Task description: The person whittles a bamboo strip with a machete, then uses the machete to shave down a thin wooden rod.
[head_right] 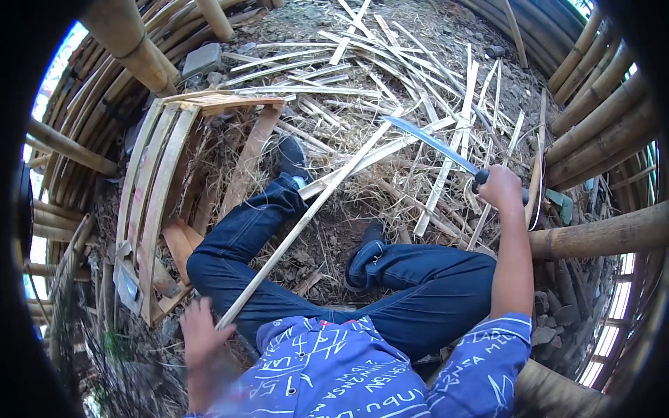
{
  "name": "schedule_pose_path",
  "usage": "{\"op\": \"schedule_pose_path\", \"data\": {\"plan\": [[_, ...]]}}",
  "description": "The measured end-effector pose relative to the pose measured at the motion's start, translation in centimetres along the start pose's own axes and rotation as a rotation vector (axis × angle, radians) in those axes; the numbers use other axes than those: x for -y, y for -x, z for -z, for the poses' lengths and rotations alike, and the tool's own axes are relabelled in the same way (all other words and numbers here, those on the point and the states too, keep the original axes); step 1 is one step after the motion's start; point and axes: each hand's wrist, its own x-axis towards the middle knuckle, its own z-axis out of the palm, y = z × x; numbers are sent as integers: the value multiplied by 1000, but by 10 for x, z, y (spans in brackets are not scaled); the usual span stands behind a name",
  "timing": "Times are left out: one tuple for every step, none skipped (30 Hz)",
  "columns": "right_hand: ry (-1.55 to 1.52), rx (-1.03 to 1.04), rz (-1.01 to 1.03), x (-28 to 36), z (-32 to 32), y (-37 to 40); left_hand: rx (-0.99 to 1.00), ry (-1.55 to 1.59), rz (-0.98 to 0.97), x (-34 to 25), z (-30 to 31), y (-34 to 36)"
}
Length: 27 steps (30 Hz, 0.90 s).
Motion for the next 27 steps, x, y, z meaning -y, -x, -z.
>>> {"op": "schedule_pose_path", "data": {"plan": [[49, 18, 55, 2, 8, 1, -126, 83, -87, -20, 6, -13], [44, 19, 61, 8, 14, 0, -254, 161, -179, -41, 7, -29], [20, 78, 72, 17, 21, -2, -291, 234, -202, -66, 8, -49], [-8, 134, 77, 28, 30, 0, -332, 305, -232, -89, 6, -71], [-40, 129, 91, 47, 46, 8, -325, 268, -227, -112, -1, -93], [89, 74, 161, 53, 43, 3, -318, 236, -220, -130, -10, -110], [145, 69, 208, 62, 53, 4, -327, 240, -226, -140, -17, -122], [201, 60, 253, 72, 66, 7, -202, 181, -195, -149, -22, -133], [201, 43, 281, 80, 75, 10, -76, 116, -164, -156, -26, -144], [197, 32, 307, 84, 80, 13, -84, 109, -173, -158, -32, -151], [124, 22, 323, 84, 71, 10, -35, 181, -171, -156, -38, -157], [74, 50, 327, 83, 62, 5, 11, 251, -171, -156, -45, -163], [-9, 76, 316, 83, 55, 2, -100, 298, -217, -155, -60, -165], [-91, 105, 305, 81, 50, 4, -99, 418, -239, -155, -62, -163], [-101, 107, 287, 79, 48, 6, -103, 448, -270, -153, -65, -161], [-139, 122, 282, 77, 49, 7, -107, 486, -295, -153, -68, -160], [-172, 137, 287, 77, 50, 7, -106, 490, -296, -154, -63, -156], [-166, 135, 294, 74, 47, 5, -73, 549, -318, -153, -58, -151], [-166, 122, 296, 71, 40, 4, -43, 607, -336, -151, -53, -146], [-169, 106, 299, 72, 37, 5, -50, 613, -326, -150, -48, -141], [-201, 114, 293, 76, 43, 11, -46, 720, -337, -150, -45, -137], [-219, 77, 320, 75, 34, 9, -43, 826, -350, -151, -40, -133], [-231, 105, 336, 81, 43, 16, -42, 881, -386, -151, -35, -130], [-241, 131, 352, 87, 52, 24, -54, 888, -379, -152, -30, -129], [-269, 97, 384, 90, 48, 24, -28, 916, -387, -153, -25, -129], [-279, 93, 427, 97, 51, 27, -4, 946, -393, -152, -21, -128], [-325, 76, 484, 102, 48, 27, 41, 951, -381, -151, -16, -128]]}}
